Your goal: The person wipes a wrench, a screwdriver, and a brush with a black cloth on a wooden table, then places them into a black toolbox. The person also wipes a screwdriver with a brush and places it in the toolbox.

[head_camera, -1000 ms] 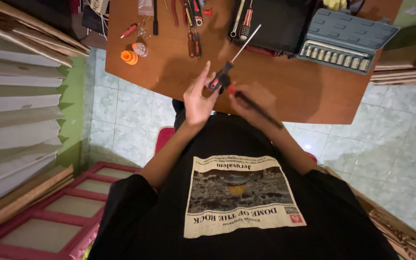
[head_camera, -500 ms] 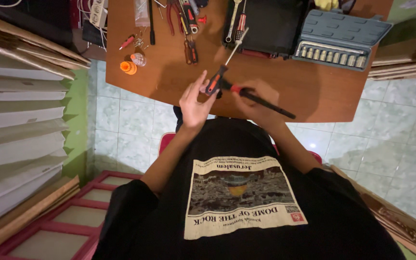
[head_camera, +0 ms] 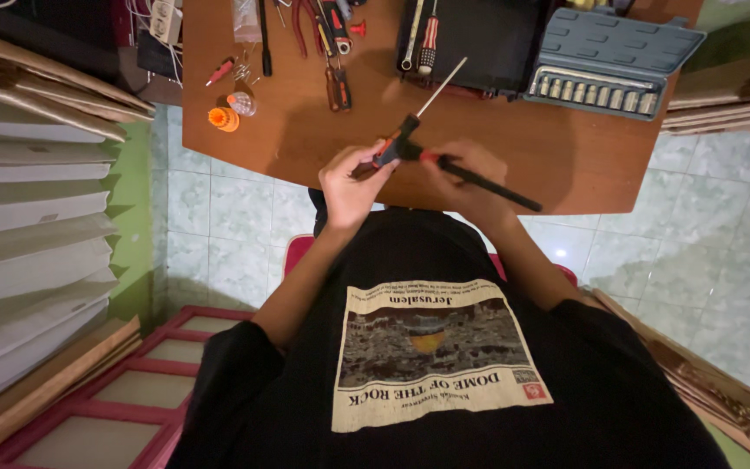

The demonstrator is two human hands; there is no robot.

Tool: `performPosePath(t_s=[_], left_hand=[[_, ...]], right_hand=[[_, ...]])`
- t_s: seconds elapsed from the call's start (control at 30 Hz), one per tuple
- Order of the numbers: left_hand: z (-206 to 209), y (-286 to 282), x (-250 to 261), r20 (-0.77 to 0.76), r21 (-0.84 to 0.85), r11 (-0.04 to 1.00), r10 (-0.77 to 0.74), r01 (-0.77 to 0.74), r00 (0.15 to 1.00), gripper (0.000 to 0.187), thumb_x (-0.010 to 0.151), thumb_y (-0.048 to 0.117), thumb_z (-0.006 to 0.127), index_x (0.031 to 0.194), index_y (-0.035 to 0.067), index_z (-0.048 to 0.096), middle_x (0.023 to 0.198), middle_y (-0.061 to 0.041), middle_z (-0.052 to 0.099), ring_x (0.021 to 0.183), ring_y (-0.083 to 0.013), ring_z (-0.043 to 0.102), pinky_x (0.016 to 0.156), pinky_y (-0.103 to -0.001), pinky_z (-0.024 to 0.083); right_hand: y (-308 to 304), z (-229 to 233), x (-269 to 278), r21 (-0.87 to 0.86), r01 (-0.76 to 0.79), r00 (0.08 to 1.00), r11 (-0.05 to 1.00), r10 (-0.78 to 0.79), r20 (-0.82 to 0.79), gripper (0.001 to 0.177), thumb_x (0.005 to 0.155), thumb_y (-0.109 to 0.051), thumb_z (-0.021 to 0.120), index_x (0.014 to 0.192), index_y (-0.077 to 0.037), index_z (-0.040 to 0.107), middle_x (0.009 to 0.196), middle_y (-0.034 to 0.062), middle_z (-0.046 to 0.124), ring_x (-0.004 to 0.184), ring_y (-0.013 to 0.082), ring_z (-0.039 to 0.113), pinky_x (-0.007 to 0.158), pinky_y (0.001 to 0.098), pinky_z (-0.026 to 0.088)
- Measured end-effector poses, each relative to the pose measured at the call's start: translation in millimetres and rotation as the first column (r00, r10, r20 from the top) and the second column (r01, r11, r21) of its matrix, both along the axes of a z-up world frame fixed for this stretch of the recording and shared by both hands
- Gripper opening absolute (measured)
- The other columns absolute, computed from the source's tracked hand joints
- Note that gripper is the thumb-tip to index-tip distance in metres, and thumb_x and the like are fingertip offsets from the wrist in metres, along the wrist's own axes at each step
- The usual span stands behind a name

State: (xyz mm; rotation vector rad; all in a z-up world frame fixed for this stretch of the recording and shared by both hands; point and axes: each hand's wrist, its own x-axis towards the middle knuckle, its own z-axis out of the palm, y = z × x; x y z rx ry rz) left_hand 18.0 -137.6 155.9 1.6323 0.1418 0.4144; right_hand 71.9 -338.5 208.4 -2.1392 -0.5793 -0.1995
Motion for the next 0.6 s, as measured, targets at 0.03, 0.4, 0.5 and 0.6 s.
performPosePath(t_s=[0.03,0.4,0.5,0.6], left_hand=[[-4,-1,0,0.002,-0.015,1.000,0.001,-0.001,1.000,0.031,0.084,-0.007,0.086,0.113,-0.005,0.074,0.106,-0.011,0.074,0.094,-0.0134,0.072,0.085,-0.026,0.061],[-25,-3,6,-0.259,-0.736,0.672,-0.165,-0.084,0.952,0.029,0.095,0.010,0.072,0.120,-0.005,0.070,0.105,-0.013,0.075,0.090,-0.0189,0.074,0.085,-0.034,0.065],[-27,-7,8,-0.310,-0.744,0.655,-0.160,-0.134,0.937,0.032,0.098,0.015,0.071,0.123,-0.005,0.070,0.106,-0.012,0.074,0.090,-0.0179,0.073,0.083,-0.034,0.065],[-30,-10,7,-0.354,-0.698,0.700,-0.152,-0.152,0.923,0.034,0.102,0.017,0.072,0.125,-0.008,0.072,0.107,-0.015,0.075,0.086,-0.0165,0.069,0.077,-0.030,0.060]], right_hand=[[0,0,-1,-0.002,-0.038,0.999,0.999,0.038,-0.003,0.018,0.088,-0.008,0.086,0.103,-0.005,0.075,0.087,0.0097,0.071,0.075,0.0191,0.069,0.068,0.0298,0.055],[-9,-3,6,0.252,0.007,0.999,0.968,0.004,-0.042,0.017,0.098,-0.006,0.080,0.109,0.000,0.068,0.102,0.0110,0.074,0.089,0.0188,0.074,0.079,0.0272,0.060],[-3,-2,-8,0.125,-0.105,0.994,0.987,0.108,-0.018,0.017,0.096,-0.008,0.081,0.108,-0.002,0.071,0.100,0.0121,0.073,0.089,0.0217,0.072,0.078,0.0310,0.057],[-2,-4,-13,0.012,-0.154,0.988,0.988,0.155,-0.014,0.018,0.092,-0.011,0.082,0.106,-0.004,0.074,0.093,0.0123,0.072,0.081,0.0240,0.069,0.070,0.0338,0.053]])
